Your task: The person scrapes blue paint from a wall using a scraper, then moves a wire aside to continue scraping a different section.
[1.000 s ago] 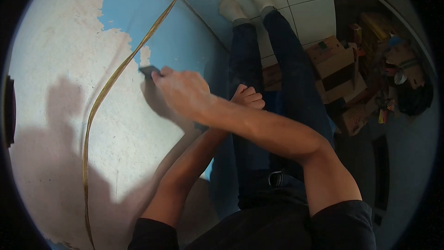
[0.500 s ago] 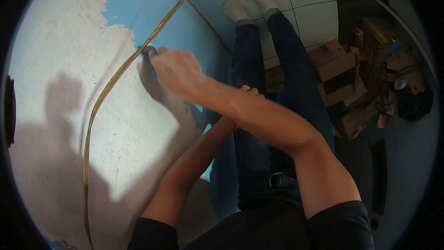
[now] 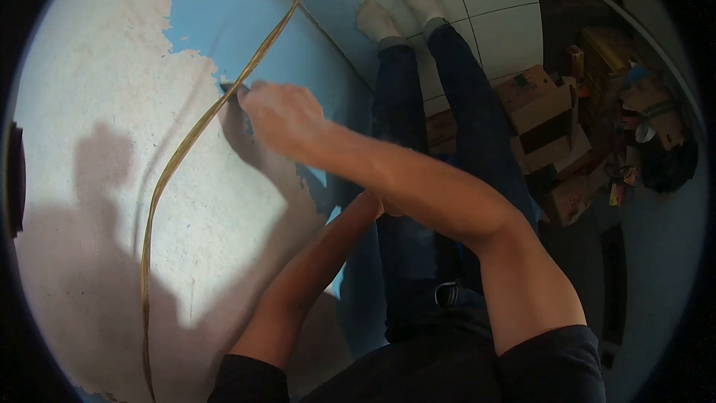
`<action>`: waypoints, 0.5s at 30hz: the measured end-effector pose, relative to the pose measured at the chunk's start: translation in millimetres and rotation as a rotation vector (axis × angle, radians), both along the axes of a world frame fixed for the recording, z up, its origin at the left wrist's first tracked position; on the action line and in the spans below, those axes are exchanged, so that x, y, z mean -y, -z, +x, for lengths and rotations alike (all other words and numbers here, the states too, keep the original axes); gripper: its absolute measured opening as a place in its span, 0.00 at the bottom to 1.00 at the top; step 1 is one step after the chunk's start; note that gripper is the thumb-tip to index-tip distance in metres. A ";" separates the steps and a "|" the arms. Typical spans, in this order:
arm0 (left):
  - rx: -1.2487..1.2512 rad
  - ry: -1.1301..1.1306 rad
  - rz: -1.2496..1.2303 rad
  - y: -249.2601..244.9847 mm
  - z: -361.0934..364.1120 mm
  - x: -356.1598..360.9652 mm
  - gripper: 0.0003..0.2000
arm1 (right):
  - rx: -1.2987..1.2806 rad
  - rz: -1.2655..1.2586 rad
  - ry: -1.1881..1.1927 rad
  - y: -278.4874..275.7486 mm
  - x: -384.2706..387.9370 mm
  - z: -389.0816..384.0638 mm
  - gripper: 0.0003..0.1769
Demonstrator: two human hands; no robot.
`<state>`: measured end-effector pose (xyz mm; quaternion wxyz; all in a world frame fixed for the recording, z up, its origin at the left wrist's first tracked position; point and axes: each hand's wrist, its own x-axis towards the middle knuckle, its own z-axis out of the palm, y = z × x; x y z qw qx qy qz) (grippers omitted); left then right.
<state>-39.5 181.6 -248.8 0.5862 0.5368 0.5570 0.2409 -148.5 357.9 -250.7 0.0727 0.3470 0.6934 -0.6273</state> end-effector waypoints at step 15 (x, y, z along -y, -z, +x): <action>-0.042 0.247 0.124 12.5 -13.1 -4.5 0.13 | 0.007 -0.085 0.004 -40.0 0.8 14.4 0.13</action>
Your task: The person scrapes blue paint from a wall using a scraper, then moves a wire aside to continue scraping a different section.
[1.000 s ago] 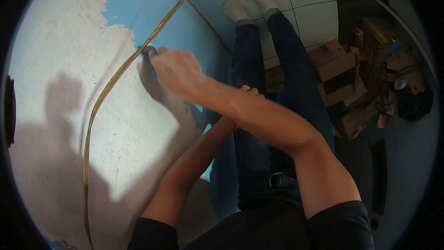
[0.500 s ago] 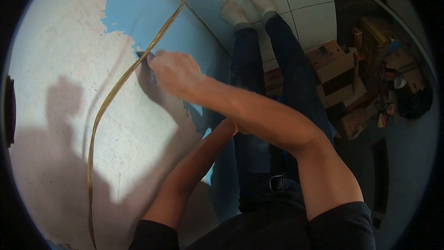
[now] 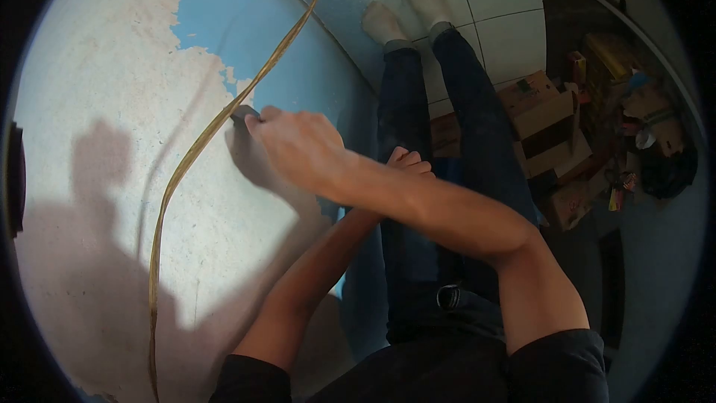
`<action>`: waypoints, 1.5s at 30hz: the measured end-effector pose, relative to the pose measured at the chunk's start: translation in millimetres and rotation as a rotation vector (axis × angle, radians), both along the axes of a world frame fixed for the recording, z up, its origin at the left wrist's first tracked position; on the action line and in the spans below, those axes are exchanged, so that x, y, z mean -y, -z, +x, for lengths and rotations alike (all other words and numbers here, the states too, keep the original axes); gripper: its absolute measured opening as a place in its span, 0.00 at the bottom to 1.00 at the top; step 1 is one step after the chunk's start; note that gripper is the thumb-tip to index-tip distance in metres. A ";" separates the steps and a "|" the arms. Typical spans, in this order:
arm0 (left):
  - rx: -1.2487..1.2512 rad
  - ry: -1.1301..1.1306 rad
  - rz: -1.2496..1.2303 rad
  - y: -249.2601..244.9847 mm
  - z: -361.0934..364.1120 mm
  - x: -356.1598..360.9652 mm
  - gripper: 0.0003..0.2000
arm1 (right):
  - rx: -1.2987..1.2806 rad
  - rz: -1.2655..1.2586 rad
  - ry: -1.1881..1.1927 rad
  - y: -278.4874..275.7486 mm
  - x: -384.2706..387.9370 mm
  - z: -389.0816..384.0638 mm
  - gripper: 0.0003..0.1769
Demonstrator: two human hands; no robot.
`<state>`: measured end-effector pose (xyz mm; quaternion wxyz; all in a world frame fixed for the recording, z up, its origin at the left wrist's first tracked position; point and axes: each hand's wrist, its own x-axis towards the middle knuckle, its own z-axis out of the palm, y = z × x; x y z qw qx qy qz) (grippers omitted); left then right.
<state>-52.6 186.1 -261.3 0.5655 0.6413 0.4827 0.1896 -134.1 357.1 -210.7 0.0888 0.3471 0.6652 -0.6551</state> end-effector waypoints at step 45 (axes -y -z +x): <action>-0.074 -0.022 0.034 -10.6 -3.9 -13.8 0.08 | -0.028 0.099 0.044 9.7 10.0 0.5 0.20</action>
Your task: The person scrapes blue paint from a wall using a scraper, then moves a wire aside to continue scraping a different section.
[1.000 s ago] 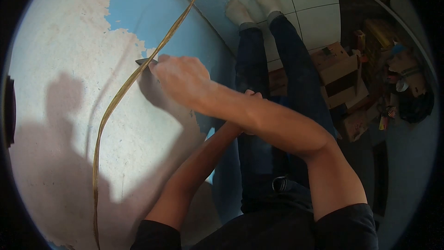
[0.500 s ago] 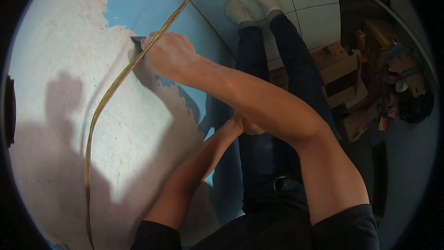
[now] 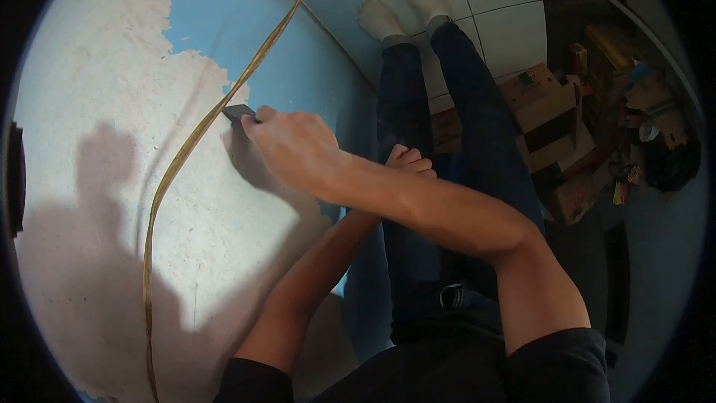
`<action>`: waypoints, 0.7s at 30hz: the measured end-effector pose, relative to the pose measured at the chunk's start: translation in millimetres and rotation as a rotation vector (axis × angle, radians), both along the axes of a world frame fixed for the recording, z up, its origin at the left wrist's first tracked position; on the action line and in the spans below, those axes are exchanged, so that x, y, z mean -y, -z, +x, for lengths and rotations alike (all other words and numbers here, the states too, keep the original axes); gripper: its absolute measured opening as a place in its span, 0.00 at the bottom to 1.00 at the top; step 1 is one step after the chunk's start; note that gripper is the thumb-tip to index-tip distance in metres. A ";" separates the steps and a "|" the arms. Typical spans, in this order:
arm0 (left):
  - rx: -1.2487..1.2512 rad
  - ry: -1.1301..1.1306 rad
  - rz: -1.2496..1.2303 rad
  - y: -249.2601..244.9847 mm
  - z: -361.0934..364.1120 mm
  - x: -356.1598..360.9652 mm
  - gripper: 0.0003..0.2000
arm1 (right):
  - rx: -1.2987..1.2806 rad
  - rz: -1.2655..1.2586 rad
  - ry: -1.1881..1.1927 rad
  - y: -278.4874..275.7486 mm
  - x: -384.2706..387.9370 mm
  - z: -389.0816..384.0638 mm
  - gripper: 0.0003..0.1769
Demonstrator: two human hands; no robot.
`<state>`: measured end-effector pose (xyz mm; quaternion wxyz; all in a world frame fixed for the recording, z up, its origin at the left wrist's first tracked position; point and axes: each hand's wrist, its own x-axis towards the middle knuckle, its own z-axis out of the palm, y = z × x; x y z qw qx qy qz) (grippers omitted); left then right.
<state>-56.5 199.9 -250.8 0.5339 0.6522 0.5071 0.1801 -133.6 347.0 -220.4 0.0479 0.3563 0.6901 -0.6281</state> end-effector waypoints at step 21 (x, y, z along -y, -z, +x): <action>0.116 -0.163 -0.045 4.0 8.2 10.8 0.13 | 0.000 -0.083 -0.026 14.7 -10.6 -1.8 0.18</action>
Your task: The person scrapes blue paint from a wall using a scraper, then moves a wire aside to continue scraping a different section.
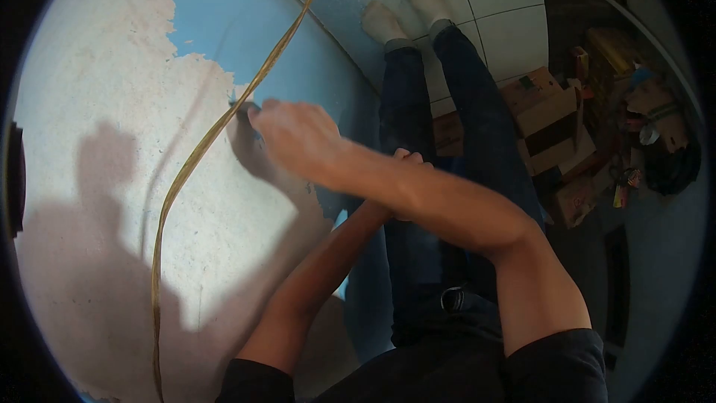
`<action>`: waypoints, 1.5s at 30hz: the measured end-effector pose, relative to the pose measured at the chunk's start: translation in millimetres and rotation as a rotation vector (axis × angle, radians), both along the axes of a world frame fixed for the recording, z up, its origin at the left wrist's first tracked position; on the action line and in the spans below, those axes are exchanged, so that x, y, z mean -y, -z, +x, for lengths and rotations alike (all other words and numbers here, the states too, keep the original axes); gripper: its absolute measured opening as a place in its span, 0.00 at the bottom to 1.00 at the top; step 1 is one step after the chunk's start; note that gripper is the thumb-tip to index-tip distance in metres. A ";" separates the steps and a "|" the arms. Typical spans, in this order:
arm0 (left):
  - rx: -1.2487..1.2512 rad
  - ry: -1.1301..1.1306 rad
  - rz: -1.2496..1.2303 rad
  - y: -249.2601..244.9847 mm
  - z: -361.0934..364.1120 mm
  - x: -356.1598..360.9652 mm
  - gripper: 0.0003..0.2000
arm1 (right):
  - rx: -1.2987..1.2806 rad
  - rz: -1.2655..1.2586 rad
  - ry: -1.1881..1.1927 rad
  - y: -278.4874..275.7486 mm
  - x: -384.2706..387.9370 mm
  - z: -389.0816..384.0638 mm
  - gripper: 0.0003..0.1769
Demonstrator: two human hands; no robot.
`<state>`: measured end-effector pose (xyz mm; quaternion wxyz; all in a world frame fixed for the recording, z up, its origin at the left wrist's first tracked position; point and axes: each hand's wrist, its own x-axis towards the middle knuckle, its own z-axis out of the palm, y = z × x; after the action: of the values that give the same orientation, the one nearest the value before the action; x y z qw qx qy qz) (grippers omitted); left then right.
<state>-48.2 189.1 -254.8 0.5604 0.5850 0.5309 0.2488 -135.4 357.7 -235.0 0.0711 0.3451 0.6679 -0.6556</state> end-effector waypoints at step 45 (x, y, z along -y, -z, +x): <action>0.274 -0.061 -0.339 -10.7 -1.5 -3.0 0.21 | 0.057 -0.031 -0.059 54.0 -5.8 -10.1 0.22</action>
<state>-49.8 192.2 -244.1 0.7098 0.4271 0.5014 0.2499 -145.5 363.5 -289.1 0.1145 0.3425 0.6654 -0.6534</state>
